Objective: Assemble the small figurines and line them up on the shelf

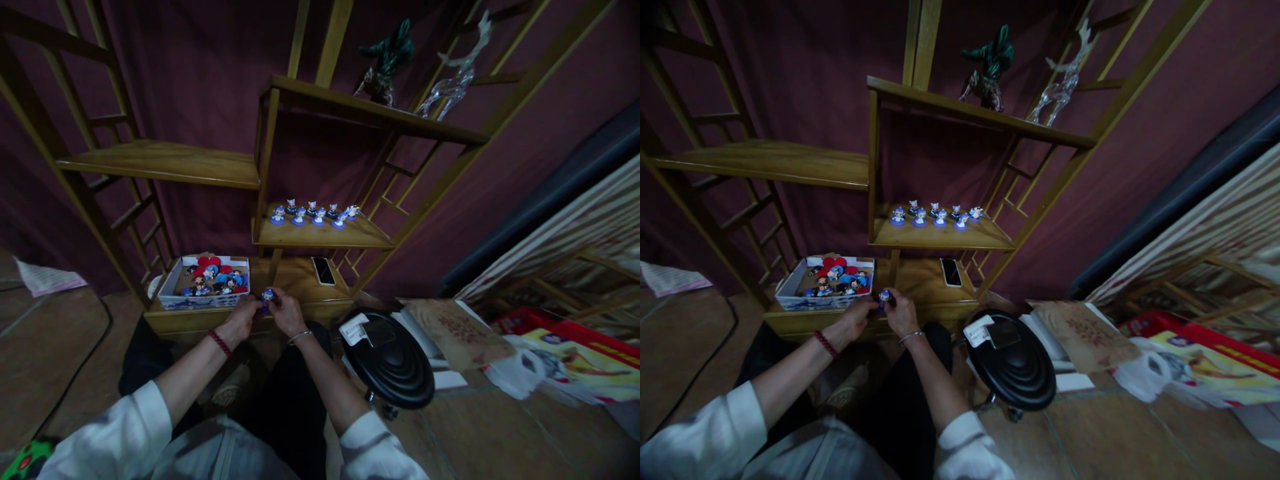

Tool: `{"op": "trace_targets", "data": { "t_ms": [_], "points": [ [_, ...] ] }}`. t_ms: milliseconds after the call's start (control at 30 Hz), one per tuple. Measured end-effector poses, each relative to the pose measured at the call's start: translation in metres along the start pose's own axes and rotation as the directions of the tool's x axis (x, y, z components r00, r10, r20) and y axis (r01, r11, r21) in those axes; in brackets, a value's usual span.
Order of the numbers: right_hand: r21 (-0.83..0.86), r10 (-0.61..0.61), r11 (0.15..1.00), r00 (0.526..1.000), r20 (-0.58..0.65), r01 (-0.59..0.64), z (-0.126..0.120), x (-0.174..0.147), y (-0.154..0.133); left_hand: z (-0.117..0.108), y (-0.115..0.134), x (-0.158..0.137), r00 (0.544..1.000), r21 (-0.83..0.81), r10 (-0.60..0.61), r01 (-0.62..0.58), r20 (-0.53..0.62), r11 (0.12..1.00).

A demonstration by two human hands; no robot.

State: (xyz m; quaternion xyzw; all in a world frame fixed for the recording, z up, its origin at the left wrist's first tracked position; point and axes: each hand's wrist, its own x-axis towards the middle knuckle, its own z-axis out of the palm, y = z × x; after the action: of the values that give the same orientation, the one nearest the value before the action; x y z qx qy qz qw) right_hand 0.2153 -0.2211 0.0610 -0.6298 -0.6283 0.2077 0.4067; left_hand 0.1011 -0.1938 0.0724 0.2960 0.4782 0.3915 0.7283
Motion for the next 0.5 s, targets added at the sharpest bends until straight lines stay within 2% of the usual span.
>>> {"op": "trace_targets", "data": {
  "t_ms": [200, 367, 500],
  "points": [
    [-0.001, 0.007, 1.0, 0.999, 0.038, -0.007, 0.006, 0.002, -0.007, -0.006, 0.007, -0.007, 1.0, -0.033, -0.003, 0.003, -0.021, 0.999],
    [-0.024, -0.032, 0.999, 0.999, 0.025, 0.032, 0.012, 0.009, -0.014, -0.012, 0.015, -0.011, 0.999, -0.038, 0.033, -0.033, 0.0, 0.999],
    [-0.029, -0.033, 0.999, 0.999, 0.028, 0.034, 0.017, 0.01, -0.018, -0.019, 0.016, -0.01, 0.999, -0.03, 0.043, -0.044, -0.026, 0.999]
  ]
}}
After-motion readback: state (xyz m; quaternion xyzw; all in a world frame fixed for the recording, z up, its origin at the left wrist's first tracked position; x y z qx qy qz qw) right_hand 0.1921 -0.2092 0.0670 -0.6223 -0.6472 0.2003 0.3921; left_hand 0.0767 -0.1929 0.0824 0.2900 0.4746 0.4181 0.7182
